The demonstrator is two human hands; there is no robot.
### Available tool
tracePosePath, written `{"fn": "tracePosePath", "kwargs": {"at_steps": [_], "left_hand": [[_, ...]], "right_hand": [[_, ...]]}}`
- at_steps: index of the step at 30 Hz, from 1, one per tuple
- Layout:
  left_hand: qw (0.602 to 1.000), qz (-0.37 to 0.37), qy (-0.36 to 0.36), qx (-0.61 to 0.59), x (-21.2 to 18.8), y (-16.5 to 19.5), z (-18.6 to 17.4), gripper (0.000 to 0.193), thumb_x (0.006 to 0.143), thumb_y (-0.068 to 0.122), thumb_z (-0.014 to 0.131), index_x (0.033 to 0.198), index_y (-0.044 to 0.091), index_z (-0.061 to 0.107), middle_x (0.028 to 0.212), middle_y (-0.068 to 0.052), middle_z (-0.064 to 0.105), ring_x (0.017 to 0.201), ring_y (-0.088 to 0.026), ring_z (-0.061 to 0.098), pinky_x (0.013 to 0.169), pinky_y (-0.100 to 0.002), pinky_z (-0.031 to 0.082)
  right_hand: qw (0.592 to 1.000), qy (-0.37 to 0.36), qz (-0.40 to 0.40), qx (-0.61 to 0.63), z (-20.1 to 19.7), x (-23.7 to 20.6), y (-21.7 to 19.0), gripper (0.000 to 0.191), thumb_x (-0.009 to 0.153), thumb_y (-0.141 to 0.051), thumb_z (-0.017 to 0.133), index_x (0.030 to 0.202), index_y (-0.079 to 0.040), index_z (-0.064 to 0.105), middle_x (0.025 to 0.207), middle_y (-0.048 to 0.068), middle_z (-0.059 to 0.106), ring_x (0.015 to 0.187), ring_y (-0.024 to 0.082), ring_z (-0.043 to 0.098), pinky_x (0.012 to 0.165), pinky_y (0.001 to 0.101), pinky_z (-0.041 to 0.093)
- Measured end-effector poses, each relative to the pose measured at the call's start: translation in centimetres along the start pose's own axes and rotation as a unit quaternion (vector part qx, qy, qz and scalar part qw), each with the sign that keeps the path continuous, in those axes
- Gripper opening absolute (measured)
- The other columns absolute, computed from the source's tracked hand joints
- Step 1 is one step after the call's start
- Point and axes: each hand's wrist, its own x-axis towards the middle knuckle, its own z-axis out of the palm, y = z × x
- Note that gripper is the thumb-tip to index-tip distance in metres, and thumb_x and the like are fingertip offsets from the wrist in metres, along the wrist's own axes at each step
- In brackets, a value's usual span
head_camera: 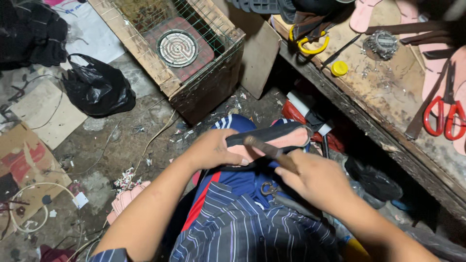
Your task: The person sits on the floor with a shoe last on their lap, pulls the black fabric upper over the last, and uses pincers to grip and stretch the upper edges. They then tap and press the upper into place with a hammer, repositioning the shoe repeatedly to work around the toe and sides.
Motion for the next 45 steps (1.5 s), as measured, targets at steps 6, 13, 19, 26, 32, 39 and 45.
{"fn": "tracePosePath", "kwargs": {"at_steps": [6,13,19,26,32,39,45], "left_hand": [[0.979,0.033,0.124,0.158,0.0,2.5,-1.3,0.066,0.058,0.046,0.091,0.117,0.021,0.072,0.096,-0.012,0.075,0.092,-0.037,0.071,0.078,-0.048,0.055],[0.986,0.001,0.095,0.138,0.7,2.1,-1.5,0.064,0.059,0.045,0.091,0.115,0.022,0.071,0.094,-0.012,0.076,0.091,-0.035,0.072,0.077,-0.048,0.055],[0.981,0.031,0.117,0.149,0.1,2.3,-0.6,0.052,0.067,0.046,0.088,0.107,0.019,0.071,0.092,-0.012,0.076,0.091,-0.036,0.071,0.076,-0.048,0.054],[0.964,0.076,0.183,0.176,-1.5,2.5,1.2,0.064,0.068,0.038,0.089,0.12,0.01,0.065,0.097,-0.015,0.073,0.091,-0.038,0.07,0.077,-0.048,0.053],[0.935,0.149,0.267,0.181,-4.0,1.8,4.4,0.091,0.063,0.023,0.09,0.139,-0.006,0.049,0.108,-0.019,0.071,0.094,-0.035,0.07,0.079,-0.044,0.052],[0.926,0.163,0.293,0.175,-4.6,1.2,6.1,0.099,0.061,0.013,0.088,0.145,-0.009,0.041,0.106,-0.02,0.072,0.093,-0.035,0.071,0.08,-0.043,0.053],[0.941,0.146,0.265,0.15,-4.8,1.0,6.2,0.08,0.072,0.012,0.086,0.141,-0.004,0.05,0.113,-0.019,0.072,0.097,-0.035,0.072,0.083,-0.043,0.054]], "right_hand": [[0.925,0.248,-0.027,0.286,0.8,-1.3,1.2,0.052,0.089,-0.035,0.069,0.127,0.0,0.059,0.103,0.015,0.074,0.093,0.028,0.073,0.085,0.0401,0.055],[0.97,0.11,-0.018,0.216,5.8,2.0,0.2,0.052,0.09,-0.039,0.069,0.128,-0.003,0.062,0.102,0.022,0.073,0.095,0.041,0.071,0.082,0.0467,0.055],[0.965,0.133,-0.07,0.214,5.1,1.3,-0.2,0.049,0.092,-0.04,0.065,0.125,-0.004,0.063,0.103,0.024,0.072,0.093,0.044,0.07,0.08,0.0455,0.055],[0.982,0.02,0.001,0.185,2.5,0.7,-2.0,0.048,0.094,-0.044,0.065,0.124,-0.006,0.061,0.105,0.021,0.074,0.098,0.039,0.071,0.084,0.0445,0.055],[0.946,0.173,-0.088,0.259,-3.1,-3.9,-2.7,0.052,0.092,-0.026,0.068,0.135,0.002,0.059,0.12,0.023,0.071,0.109,0.037,0.071,0.094,0.0432,0.05],[0.977,0.112,-0.104,0.15,1.1,-4.1,-1.7,0.05,0.092,-0.023,0.067,0.14,-0.01,0.06,0.111,0.013,0.072,0.099,0.031,0.071,0.089,0.036,0.055],[0.955,0.168,-0.175,0.173,1.6,-4.8,-1.7,0.043,0.094,-0.019,0.061,0.136,-0.009,0.058,0.102,0.014,0.068,0.091,0.034,0.068,0.076,0.0396,0.054]]}}
